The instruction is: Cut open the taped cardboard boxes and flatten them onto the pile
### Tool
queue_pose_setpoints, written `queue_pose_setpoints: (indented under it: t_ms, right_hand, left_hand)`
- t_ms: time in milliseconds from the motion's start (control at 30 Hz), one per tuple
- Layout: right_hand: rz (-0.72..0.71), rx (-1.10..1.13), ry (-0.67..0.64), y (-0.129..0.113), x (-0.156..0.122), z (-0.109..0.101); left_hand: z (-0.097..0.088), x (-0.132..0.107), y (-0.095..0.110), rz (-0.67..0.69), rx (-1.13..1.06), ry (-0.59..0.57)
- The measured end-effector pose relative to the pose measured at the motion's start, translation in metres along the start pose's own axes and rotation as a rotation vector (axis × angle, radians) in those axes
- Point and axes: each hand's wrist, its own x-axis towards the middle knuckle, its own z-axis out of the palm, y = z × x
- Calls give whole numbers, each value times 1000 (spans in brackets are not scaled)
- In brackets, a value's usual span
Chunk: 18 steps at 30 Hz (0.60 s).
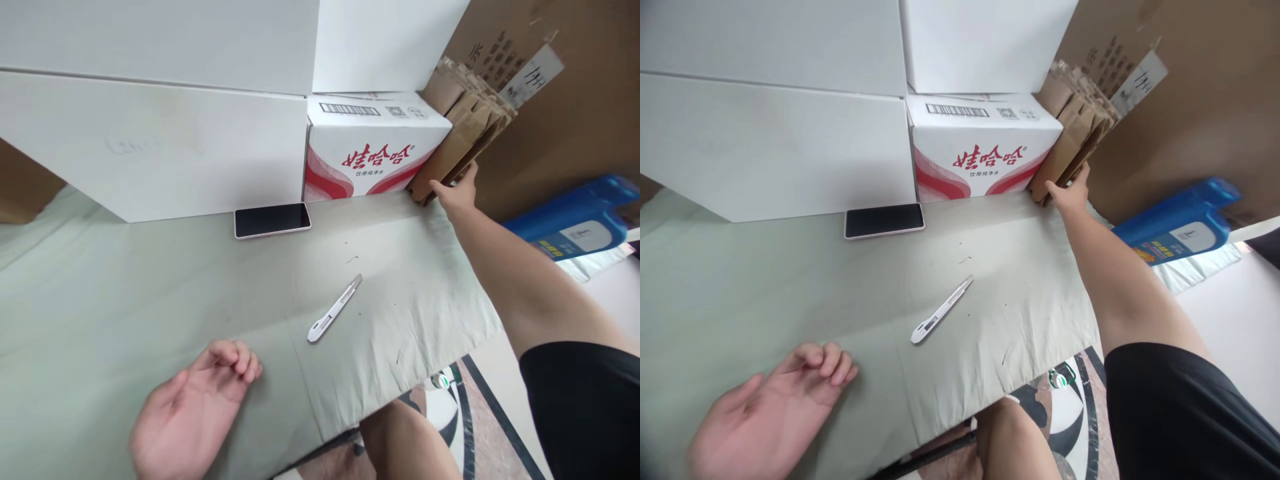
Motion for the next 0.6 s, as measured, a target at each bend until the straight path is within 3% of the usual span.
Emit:
queue_pose_setpoints:
  t_ms: [300,600]
  right_hand:
    - [109,-179,29,-18,-2,-4]
    - [12,-226,-58,3,-3,0]
  left_hand:
    - [-5,0,2,-30,-19,-72]
    - [-6,-2,2,-25,-27,-77]
